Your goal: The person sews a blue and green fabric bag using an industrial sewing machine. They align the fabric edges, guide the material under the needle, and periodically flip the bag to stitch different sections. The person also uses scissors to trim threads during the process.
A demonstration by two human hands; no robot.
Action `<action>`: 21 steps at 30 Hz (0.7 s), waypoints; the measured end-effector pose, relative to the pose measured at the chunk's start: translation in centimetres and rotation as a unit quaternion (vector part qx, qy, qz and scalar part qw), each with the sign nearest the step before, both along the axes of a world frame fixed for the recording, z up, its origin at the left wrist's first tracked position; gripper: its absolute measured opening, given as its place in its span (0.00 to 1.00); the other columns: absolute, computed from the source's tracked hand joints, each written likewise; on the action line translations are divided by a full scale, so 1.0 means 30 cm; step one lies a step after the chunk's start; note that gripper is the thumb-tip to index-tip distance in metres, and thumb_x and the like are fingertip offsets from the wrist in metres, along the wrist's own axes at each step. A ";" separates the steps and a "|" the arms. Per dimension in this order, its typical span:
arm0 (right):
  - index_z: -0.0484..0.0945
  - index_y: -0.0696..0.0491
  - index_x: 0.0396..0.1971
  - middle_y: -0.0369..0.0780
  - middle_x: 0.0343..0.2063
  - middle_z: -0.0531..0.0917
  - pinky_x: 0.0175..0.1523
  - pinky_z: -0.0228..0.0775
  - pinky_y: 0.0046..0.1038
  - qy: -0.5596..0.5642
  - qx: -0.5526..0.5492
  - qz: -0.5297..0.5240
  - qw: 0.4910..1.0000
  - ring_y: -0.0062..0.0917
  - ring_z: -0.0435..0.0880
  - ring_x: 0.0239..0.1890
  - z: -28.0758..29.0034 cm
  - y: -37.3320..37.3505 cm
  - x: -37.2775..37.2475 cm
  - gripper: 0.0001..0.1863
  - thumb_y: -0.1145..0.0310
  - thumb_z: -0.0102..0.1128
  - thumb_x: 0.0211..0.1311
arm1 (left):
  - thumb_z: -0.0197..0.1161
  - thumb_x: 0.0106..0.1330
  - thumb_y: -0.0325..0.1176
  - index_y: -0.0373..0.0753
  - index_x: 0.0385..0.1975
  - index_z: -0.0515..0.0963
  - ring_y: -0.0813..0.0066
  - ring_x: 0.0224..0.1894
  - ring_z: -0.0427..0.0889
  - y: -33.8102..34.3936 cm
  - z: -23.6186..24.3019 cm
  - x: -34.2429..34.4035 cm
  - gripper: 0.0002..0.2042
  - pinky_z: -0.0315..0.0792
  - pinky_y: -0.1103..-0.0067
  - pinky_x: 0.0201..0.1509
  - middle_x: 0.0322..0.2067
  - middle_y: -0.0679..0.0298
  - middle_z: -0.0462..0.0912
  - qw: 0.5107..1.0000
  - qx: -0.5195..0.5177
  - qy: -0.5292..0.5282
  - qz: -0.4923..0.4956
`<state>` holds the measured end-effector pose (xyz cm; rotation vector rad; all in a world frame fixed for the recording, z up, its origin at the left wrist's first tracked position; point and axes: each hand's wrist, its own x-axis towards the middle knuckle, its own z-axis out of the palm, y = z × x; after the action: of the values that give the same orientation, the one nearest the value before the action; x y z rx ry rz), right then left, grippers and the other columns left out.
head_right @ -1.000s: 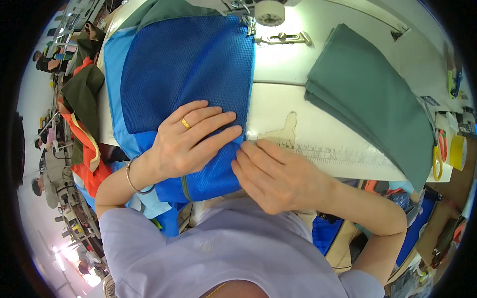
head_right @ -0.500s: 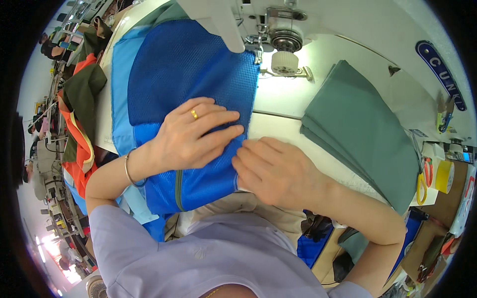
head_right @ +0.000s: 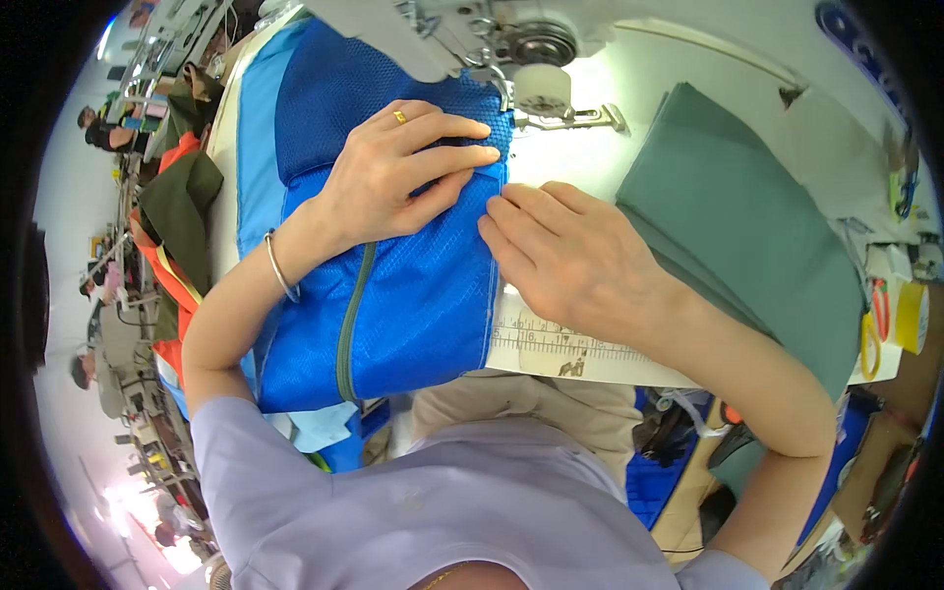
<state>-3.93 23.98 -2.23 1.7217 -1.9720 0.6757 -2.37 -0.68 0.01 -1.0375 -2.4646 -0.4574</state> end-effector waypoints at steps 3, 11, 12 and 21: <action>0.84 0.63 0.35 0.44 0.40 0.85 0.48 0.79 0.30 0.003 -0.040 0.007 0.999 0.32 0.84 0.46 -0.020 0.004 0.014 0.13 0.74 0.68 0.48 | 0.71 0.55 0.27 0.40 0.44 0.86 0.60 0.39 0.84 0.010 0.028 0.005 0.15 0.81 0.68 0.47 0.44 0.61 0.86 0.998 -0.006 -0.054 0.029; 0.82 0.60 0.27 0.39 0.30 0.81 0.35 0.73 0.25 0.000 -0.111 -0.005 0.994 0.25 0.79 0.33 -0.056 -0.012 0.020 0.09 0.73 0.66 0.42 | 0.71 0.56 0.25 0.37 0.48 0.81 0.62 0.40 0.84 0.024 0.070 -0.021 0.18 0.82 0.72 0.40 0.43 0.62 0.82 0.988 -0.152 -0.027 -0.010; 0.82 0.59 0.26 0.38 0.29 0.81 0.35 0.71 0.25 0.002 -0.115 -0.005 0.993 0.24 0.78 0.33 -0.060 -0.013 0.021 0.09 0.73 0.66 0.42 | 0.71 0.56 0.25 0.37 0.47 0.80 0.62 0.39 0.84 0.026 0.068 -0.021 0.17 0.82 0.73 0.39 0.43 0.62 0.81 0.986 -0.163 -0.019 -0.008; 0.80 0.56 0.21 0.34 0.23 0.76 0.33 0.67 0.24 0.009 -0.097 -0.010 0.995 0.23 0.75 0.33 -0.067 -0.013 0.020 0.06 0.69 0.65 0.42 | 0.72 0.55 0.27 0.41 0.36 0.79 0.67 0.30 0.81 0.031 0.026 -0.064 0.11 0.78 0.74 0.35 0.29 0.65 0.79 0.997 -0.067 0.034 0.015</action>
<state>-3.34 23.58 -4.24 1.5858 -1.8430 0.8136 -4.31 0.25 0.78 -1.0495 -2.4735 -0.2472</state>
